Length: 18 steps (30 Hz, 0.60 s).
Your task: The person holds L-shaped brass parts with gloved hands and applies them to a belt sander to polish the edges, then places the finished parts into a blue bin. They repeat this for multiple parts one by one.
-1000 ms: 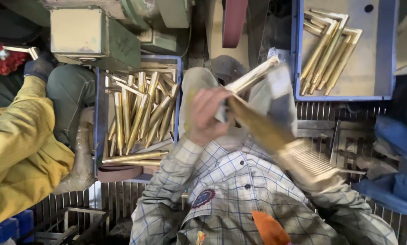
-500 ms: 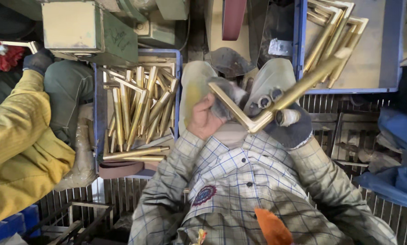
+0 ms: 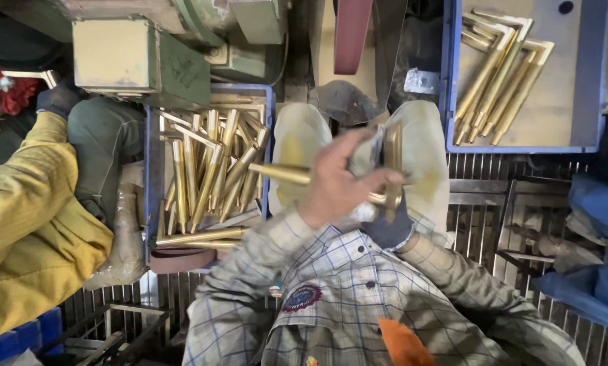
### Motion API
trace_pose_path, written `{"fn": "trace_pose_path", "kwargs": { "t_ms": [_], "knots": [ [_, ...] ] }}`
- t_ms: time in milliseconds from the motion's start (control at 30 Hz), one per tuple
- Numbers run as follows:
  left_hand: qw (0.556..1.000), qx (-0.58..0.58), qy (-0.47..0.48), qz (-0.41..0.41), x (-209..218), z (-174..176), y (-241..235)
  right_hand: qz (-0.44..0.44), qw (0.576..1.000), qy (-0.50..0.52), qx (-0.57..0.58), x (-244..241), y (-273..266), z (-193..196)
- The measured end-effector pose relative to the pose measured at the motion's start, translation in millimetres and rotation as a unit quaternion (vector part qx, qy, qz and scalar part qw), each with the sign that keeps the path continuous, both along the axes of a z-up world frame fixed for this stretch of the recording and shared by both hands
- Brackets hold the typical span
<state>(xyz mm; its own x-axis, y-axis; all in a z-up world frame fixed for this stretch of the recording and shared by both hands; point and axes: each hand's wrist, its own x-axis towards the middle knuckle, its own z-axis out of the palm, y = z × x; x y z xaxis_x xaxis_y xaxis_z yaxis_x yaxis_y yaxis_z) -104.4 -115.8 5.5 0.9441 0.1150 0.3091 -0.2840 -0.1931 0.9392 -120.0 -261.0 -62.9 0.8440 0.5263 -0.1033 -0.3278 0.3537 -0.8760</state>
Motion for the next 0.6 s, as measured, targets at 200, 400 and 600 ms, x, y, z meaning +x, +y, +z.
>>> {"fn": "trace_pose_path", "kwargs": {
  "t_ms": [200,400,600],
  "knots": [
    [0.981,-0.140,0.135,0.025,33.6,-24.7,112.2,0.030,0.946,0.260,0.194,11.9,-19.6,-27.3],
    [0.811,-0.476,0.334,-0.065,43.1,-172.5,119.3,0.053,0.896,0.363,0.250,19.3,-16.8,-31.9],
    [0.806,-0.469,0.342,-0.121,59.5,-284.9,54.2,0.006,0.924,0.330,0.193,30.9,13.7,-29.9]
  ]
}}
